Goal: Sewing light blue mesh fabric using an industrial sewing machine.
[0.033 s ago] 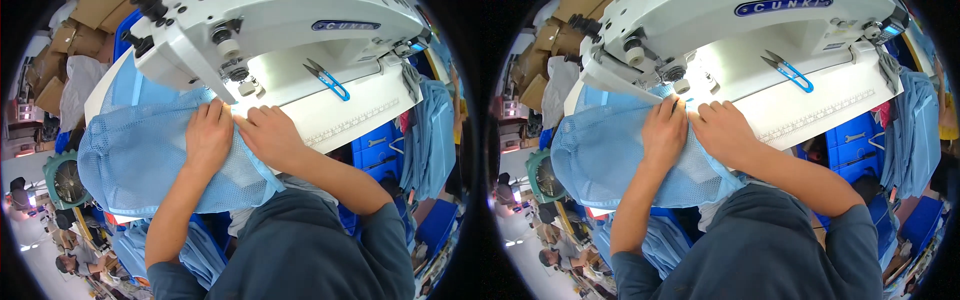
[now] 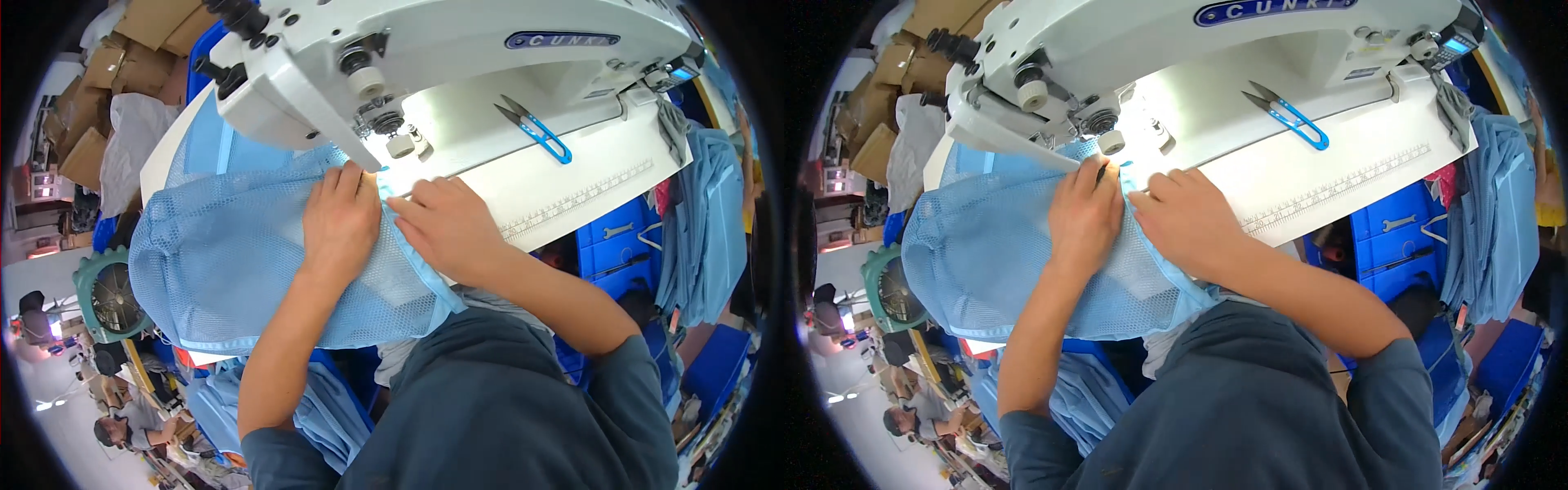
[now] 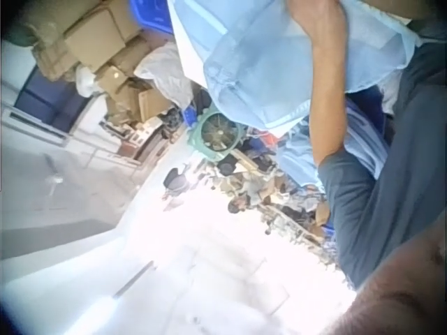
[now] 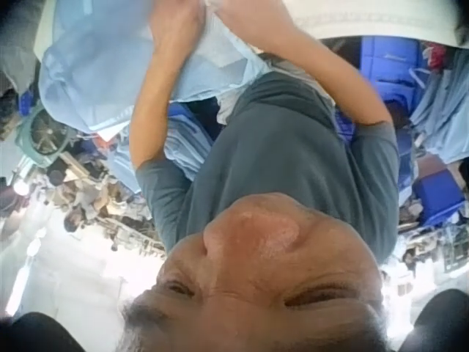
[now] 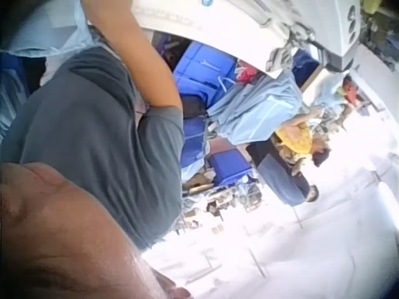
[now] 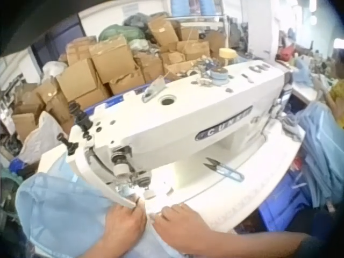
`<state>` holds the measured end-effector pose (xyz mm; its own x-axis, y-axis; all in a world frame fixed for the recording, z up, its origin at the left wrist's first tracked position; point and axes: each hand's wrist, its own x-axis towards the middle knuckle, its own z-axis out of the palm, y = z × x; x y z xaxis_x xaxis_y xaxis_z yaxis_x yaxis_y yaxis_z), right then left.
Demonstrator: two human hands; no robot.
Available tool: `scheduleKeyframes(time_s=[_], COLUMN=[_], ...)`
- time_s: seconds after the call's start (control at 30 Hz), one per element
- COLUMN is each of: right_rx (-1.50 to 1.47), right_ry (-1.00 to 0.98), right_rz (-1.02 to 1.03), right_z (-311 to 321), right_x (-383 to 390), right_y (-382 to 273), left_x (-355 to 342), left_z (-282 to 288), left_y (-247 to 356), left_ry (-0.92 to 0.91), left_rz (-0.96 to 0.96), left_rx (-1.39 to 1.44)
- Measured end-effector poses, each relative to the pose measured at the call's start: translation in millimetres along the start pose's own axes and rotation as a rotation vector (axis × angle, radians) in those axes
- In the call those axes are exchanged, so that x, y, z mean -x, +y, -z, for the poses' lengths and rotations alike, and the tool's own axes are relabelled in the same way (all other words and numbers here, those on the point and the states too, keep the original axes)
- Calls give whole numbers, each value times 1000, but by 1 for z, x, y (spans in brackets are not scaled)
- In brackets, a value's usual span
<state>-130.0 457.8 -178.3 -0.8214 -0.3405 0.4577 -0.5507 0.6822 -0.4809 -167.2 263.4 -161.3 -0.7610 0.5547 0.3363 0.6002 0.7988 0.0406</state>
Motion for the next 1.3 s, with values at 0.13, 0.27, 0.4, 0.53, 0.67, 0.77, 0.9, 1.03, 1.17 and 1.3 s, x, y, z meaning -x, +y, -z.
scheduleKeyframes(time_s=[0.13,0.27,0.4,0.53,0.67,0.77,0.9,1.03,1.17,1.3], right_rx=[-925,-1397,-1714,-522,466,344,457,-1,-27,111], right_ry=[-43,116,173,167,239,112,234,82,-89,-108], right_rz=[-495,-191,239,-68,-240,-336,-331,-445,-420,-259], right_z=[94,159,162,159,117,99,79,61,42,31], right_x=[16,35,42,42,30,35,39,33,25,23], right_y=[-33,-48,-38,17,83,114,121,40,13,10], left_x=[-5,-11,-13,-17,-12,-15,-15,-10,-13,-13], left_z=[-3,-6,-17,-21,-22,-19,-21,-22,-24,-24], left_y=[-3,-4,-11,-1,-1,1,-2,-7,-5,-7], left_ry=[16,102,197,130,159,134,127,122,118,129], left_rz=[20,86,23,30,35,63,96,117,131,112], left_rx=[32,98,3,5,36,67,147,173,244,235])
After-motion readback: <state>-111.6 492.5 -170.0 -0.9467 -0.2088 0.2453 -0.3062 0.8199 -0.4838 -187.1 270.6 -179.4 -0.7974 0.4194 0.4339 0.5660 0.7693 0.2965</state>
